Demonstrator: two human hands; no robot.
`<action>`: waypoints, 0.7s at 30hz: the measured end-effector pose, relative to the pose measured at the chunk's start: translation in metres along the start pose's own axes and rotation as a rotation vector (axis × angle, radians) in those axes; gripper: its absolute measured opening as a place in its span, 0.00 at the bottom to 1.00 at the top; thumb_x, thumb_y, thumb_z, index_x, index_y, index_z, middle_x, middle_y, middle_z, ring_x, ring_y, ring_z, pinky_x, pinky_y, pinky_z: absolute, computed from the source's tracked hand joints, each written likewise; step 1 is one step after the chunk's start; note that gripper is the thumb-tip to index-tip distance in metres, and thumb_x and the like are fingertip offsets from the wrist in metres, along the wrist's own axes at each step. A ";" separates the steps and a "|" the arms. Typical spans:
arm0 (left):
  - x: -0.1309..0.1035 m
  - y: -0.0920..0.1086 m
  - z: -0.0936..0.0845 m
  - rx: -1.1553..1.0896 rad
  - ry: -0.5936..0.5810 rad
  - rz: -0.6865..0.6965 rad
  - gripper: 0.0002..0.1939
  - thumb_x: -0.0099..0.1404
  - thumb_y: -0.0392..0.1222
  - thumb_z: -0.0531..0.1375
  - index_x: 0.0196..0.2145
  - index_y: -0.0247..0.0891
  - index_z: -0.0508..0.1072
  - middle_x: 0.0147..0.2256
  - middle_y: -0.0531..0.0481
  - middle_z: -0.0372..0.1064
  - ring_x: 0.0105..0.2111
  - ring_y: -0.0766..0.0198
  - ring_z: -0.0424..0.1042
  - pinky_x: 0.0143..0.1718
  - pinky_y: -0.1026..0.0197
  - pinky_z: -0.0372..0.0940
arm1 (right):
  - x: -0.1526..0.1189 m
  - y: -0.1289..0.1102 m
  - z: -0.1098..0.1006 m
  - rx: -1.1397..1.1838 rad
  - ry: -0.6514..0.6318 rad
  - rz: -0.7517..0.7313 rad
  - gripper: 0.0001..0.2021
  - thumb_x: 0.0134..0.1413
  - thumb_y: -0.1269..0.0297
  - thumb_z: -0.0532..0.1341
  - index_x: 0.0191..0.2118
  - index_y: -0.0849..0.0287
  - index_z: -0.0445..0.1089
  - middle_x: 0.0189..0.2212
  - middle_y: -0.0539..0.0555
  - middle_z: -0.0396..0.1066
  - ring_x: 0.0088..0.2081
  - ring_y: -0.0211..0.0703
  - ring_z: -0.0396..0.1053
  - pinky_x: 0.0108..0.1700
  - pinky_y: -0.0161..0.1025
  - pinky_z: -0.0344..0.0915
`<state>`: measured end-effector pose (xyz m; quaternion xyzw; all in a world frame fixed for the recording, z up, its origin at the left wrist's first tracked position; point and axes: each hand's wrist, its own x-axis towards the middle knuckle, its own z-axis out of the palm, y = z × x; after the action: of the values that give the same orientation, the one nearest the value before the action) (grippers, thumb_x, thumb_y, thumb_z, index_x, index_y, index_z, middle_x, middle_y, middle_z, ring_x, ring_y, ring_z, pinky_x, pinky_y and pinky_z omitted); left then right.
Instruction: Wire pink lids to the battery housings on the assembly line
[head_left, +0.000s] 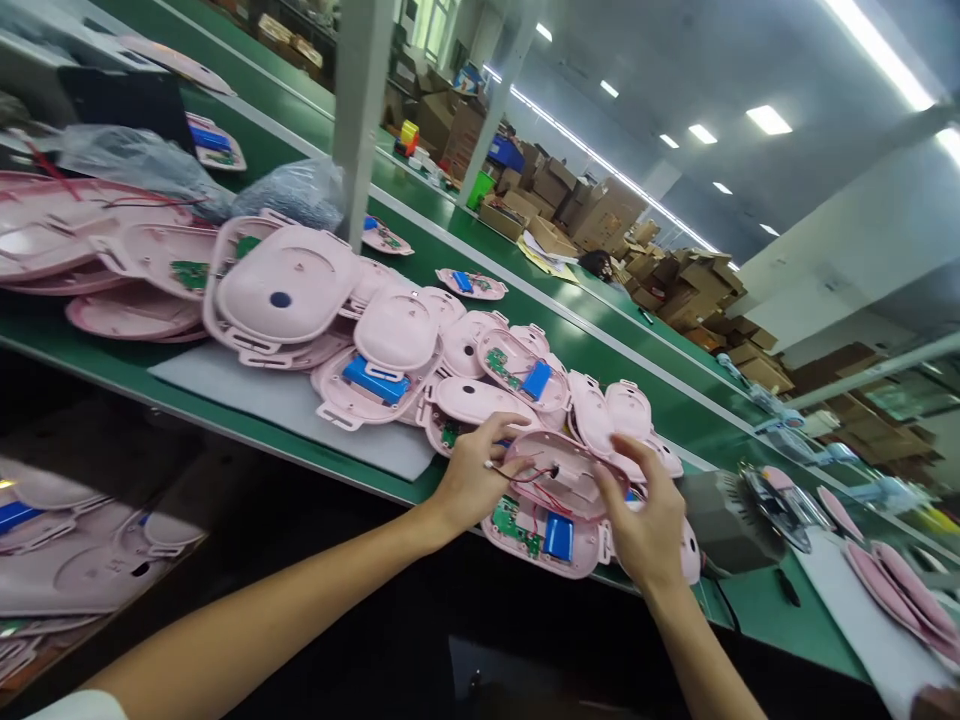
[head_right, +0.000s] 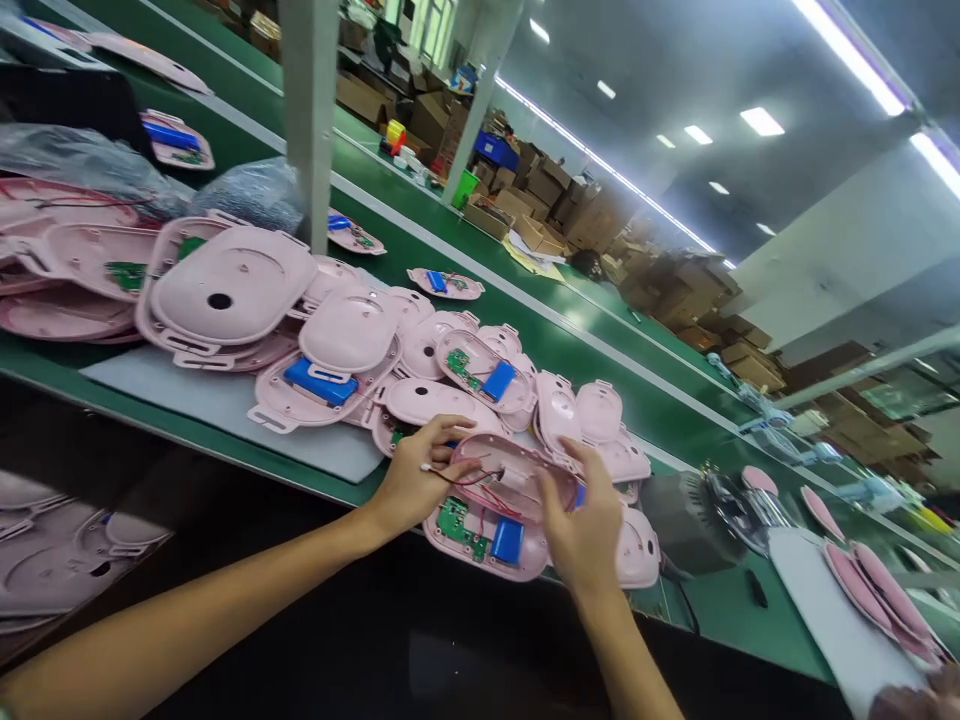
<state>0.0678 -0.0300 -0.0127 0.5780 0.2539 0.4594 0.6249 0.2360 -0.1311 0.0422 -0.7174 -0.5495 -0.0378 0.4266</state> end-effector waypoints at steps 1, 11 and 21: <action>0.001 0.002 0.001 0.028 0.007 0.004 0.23 0.55 0.41 0.67 0.48 0.42 0.69 0.40 0.49 0.73 0.32 0.63 0.77 0.32 0.66 0.71 | 0.010 -0.008 0.001 -0.087 -0.069 -0.091 0.18 0.50 0.58 0.64 0.47 0.56 0.69 0.44 0.56 0.72 0.47 0.50 0.68 0.52 0.47 0.60; 0.020 -0.001 -0.011 0.340 -0.177 -0.001 0.22 0.63 0.56 0.59 0.51 0.43 0.68 0.46 0.49 0.73 0.42 0.55 0.74 0.44 0.59 0.69 | 0.058 -0.031 0.029 -0.212 -0.417 -0.221 0.05 0.51 0.61 0.63 0.31 0.56 0.71 0.25 0.48 0.71 0.28 0.38 0.67 0.30 0.33 0.56; 0.020 -0.004 -0.014 0.455 -0.115 -0.040 0.19 0.61 0.60 0.57 0.44 0.49 0.67 0.33 0.56 0.74 0.34 0.55 0.72 0.32 0.58 0.70 | 0.017 0.107 -0.104 0.549 0.736 0.722 0.18 0.48 0.48 0.63 0.31 0.60 0.65 0.21 0.47 0.67 0.24 0.40 0.70 0.32 0.41 0.71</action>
<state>0.0654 -0.0056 -0.0150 0.7241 0.3264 0.3441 0.5008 0.3738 -0.1901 0.0556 -0.6622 -0.0757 0.0068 0.7455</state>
